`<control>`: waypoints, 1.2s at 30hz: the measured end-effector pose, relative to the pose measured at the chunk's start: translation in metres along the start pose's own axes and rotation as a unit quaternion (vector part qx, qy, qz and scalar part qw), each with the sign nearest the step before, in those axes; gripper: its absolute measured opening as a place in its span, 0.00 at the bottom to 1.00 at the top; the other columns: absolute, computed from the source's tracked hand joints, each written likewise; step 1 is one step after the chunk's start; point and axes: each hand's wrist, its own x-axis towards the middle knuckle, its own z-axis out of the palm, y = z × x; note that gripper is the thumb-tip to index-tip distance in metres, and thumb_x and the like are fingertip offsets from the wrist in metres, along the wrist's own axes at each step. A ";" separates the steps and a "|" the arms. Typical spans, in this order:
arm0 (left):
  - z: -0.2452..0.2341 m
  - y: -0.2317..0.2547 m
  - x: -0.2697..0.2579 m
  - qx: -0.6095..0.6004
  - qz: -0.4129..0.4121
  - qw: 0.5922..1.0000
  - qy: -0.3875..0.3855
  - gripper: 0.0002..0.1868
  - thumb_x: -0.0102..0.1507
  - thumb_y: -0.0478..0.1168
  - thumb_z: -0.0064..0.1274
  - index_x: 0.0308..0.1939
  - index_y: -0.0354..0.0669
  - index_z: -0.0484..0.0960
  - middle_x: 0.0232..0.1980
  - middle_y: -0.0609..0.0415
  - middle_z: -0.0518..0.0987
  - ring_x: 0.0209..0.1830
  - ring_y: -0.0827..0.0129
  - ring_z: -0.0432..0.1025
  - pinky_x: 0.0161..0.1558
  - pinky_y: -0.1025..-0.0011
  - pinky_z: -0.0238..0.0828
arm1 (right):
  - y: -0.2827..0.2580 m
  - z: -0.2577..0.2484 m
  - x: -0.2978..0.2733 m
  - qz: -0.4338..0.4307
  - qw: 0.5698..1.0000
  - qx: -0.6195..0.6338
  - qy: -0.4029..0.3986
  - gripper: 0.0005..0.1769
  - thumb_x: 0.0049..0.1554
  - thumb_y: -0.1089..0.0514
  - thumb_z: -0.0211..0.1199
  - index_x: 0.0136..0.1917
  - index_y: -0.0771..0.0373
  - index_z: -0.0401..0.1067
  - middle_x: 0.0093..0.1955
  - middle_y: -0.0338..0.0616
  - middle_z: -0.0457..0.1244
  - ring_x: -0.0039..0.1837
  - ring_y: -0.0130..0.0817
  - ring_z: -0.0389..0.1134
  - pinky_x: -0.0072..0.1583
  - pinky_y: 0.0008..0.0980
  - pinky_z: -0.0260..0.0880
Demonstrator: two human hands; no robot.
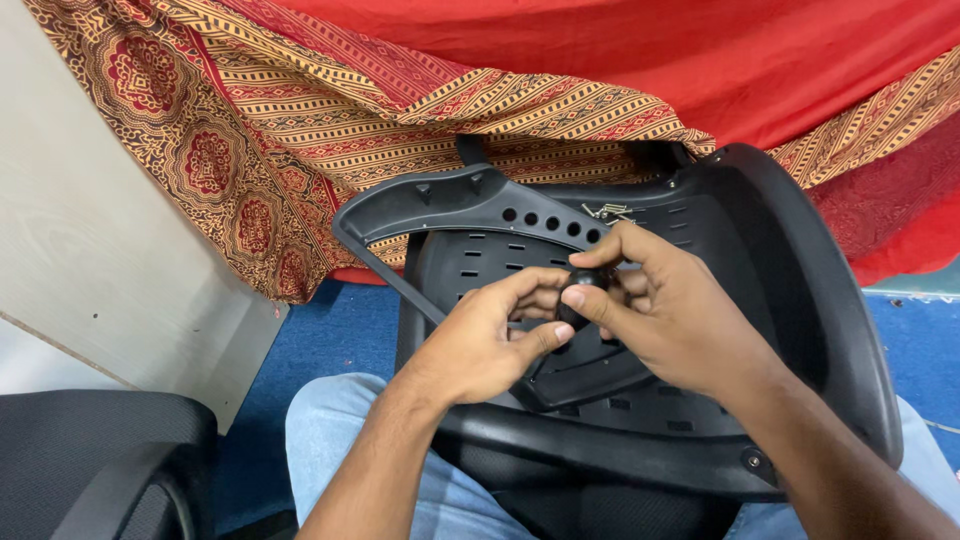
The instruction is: The person assembles a black plastic chair by attaching a curved backrest frame to the seat base. They align the frame, then use a screwdriver to tighten several screws into the underside of the seat to secure the backrest in place.
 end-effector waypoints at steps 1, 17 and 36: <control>0.001 0.002 0.000 0.009 -0.006 1.000 0.005 0.26 0.59 0.39 0.61 0.62 0.44 0.75 0.53 0.57 0.83 0.55 0.73 0.77 0.54 0.69 0.78 | 0.000 0.001 0.000 0.006 1.000 0.000 0.012 0.14 0.57 0.57 0.67 0.54 0.63 0.71 0.30 0.37 0.66 0.34 0.17 0.63 0.37 0.22 0.64; 0.008 -0.002 0.002 0.018 0.056 0.998 0.022 0.22 0.61 0.34 0.59 0.60 0.39 0.77 0.48 0.52 0.86 0.49 0.72 0.81 0.55 0.71 0.78 | 0.014 0.010 -0.010 -0.011 0.991 0.132 0.005 0.23 0.55 0.62 0.66 0.64 0.61 0.67 0.47 0.36 0.66 0.46 0.18 0.67 0.49 0.21 0.70; 0.021 -0.008 0.006 0.032 0.016 0.991 0.127 0.23 0.65 0.39 0.53 0.64 0.40 0.74 0.54 0.50 0.84 0.53 0.69 0.80 0.53 0.71 0.78 | 0.038 0.016 -0.001 0.044 0.975 0.182 0.120 0.12 0.63 0.53 0.61 0.55 0.63 0.70 0.47 0.39 0.69 0.51 0.22 0.69 0.54 0.23 0.71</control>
